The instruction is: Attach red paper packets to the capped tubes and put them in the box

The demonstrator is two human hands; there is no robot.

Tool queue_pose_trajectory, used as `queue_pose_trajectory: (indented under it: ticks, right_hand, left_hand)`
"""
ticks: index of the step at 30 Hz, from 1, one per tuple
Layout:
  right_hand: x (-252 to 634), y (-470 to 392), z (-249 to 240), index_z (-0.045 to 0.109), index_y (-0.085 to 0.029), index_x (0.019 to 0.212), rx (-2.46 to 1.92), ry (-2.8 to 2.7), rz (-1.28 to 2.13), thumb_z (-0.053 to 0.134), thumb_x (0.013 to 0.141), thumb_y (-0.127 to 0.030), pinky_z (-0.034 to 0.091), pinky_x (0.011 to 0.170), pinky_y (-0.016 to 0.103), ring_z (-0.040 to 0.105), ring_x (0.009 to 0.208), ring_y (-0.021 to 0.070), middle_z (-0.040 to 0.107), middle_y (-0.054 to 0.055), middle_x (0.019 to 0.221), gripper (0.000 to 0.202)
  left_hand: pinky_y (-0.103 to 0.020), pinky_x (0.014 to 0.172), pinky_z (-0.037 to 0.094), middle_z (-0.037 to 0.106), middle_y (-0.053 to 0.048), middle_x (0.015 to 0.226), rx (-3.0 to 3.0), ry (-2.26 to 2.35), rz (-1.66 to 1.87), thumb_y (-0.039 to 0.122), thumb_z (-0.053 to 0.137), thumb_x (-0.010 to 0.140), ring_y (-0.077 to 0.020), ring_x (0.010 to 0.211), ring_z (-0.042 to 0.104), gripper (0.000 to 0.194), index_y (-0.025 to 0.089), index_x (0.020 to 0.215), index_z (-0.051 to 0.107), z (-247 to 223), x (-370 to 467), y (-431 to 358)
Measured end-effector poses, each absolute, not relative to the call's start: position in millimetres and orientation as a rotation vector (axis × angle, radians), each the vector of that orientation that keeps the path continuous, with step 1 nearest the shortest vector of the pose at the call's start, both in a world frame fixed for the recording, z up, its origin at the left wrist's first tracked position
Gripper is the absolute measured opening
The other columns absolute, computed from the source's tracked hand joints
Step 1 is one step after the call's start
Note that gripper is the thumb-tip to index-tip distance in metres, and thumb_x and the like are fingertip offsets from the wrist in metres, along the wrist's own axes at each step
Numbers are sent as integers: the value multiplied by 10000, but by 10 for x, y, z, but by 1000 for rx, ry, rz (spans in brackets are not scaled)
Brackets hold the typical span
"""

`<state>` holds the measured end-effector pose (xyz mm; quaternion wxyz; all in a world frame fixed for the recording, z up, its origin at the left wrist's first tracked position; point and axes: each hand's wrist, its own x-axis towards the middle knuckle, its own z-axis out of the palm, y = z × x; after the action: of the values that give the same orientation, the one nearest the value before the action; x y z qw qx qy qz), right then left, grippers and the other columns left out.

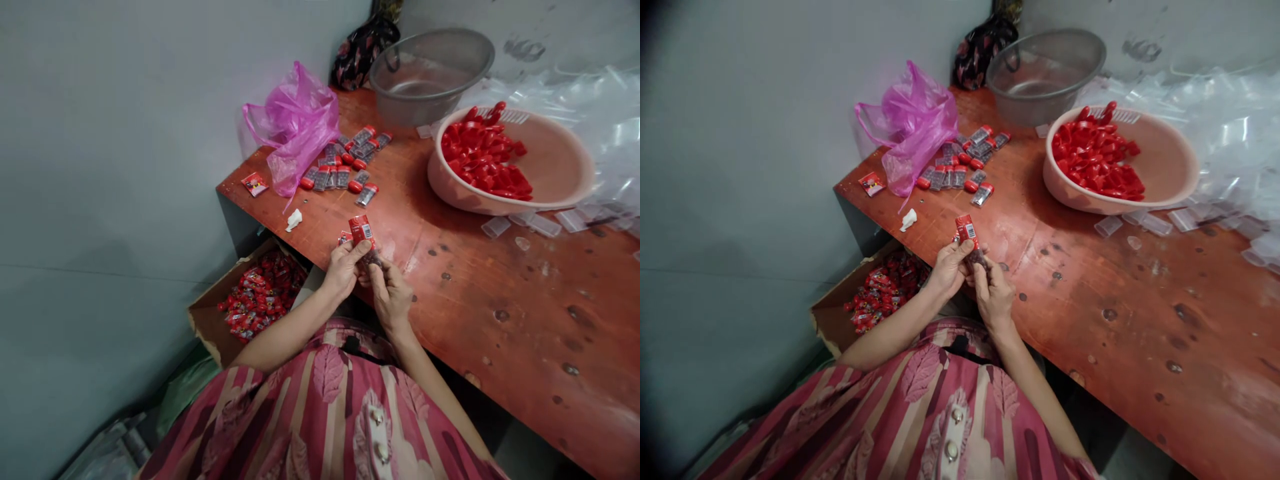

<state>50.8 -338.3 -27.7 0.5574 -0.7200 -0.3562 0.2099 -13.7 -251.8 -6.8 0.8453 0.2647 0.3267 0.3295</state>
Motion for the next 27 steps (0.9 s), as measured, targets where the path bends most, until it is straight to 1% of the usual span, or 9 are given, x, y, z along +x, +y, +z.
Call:
queue_pose_trajectory:
  ticks: [3, 8, 11, 14, 16, 20, 22, 25, 27]
  right_hand:
    - [472, -3398, -228, 629, -187, 1017, -1595, -739, 678, 538, 855, -395, 541, 529, 266, 626, 502, 133, 665, -9, 628, 279]
    - [391, -3343, -138, 600, -173, 791, -1313, -467, 979, 550, 837, -416, 446, 378, 191, 539, 383, 83, 652, -12, 600, 252]
    - [394, -3335, -130, 613, -176, 829, -1391, -542, 911, 538, 844, -410, 459, 399, 206, 540, 389, 90, 654, -12, 603, 246]
    - [431, -3354, -157, 643, -184, 974, -1614, -753, 629, 554, 839, -392, 516, 530, 254, 599, 493, 124, 664, -12, 624, 264]
    - [450, -3359, -186, 660, -184, 957, -1679, -789, 532, 565, 830, -392, 519, 575, 264, 614, 550, 133, 672, -3, 657, 262]
    - [448, -3319, -239, 641, -177, 817, -1441, -569, 852, 583, 814, -421, 480, 447, 222, 550, 435, 102, 628, -26, 578, 251]
    - [441, -3291, -252, 614, -175, 760, -1306, -437, 980, 611, 790, -428, 450, 391, 197, 515, 374, 86, 603, -39, 528, 255]
    - [437, -3278, -248, 603, -170, 735, -1246, -367, 1037, 642, 768, -415, 447, 381, 182, 515, 361, 75, 628, -27, 557, 250]
    - [431, -3292, -236, 617, -167, 764, -1279, -413, 1026, 624, 786, -414, 465, 400, 190, 527, 375, 77, 643, -18, 582, 248]
  left_hand:
    - [-199, 330, 296, 606, -21, 560, 642, 605, 627, 432, 731, 638, -65, 342, 435, 400, 82, 820, 666, -119, -170, -2501]
    - [-188, 308, 286, 545, 6, 456, 727, 591, 559, 436, 711, 652, -58, 311, 381, 383, 89, 811, 677, -142, -252, -2476]
    - [-191, 314, 300, 531, 18, 460, 759, 616, 555, 431, 713, 658, -57, 320, 388, 373, 89, 799, 667, -90, -261, -2469]
    - [-194, 313, 285, 531, 30, 503, 757, 646, 585, 432, 719, 659, -50, 325, 387, 375, 95, 810, 650, -54, -228, -2511]
    - [-189, 311, 266, 482, 56, 480, 767, 688, 636, 435, 729, 651, -38, 318, 359, 370, 104, 787, 633, -62, -202, -2567]
    - [-185, 295, 235, 418, 78, 450, 792, 761, 707, 466, 732, 642, -31, 297, 324, 385, 120, 750, 600, -94, -198, -2666]
    - [-185, 299, 256, 415, 79, 458, 726, 721, 697, 500, 723, 643, -33, 305, 330, 418, 126, 779, 597, -89, -218, -2675]
    - [-195, 313, 301, 412, 74, 451, 609, 635, 675, 589, 649, 680, -51, 323, 352, 483, 138, 844, 599, -81, -243, -2645]
    - [-192, 312, 297, 409, 73, 434, 598, 641, 680, 589, 649, 680, -58, 325, 358, 486, 143, 867, 601, -96, -238, -2622]
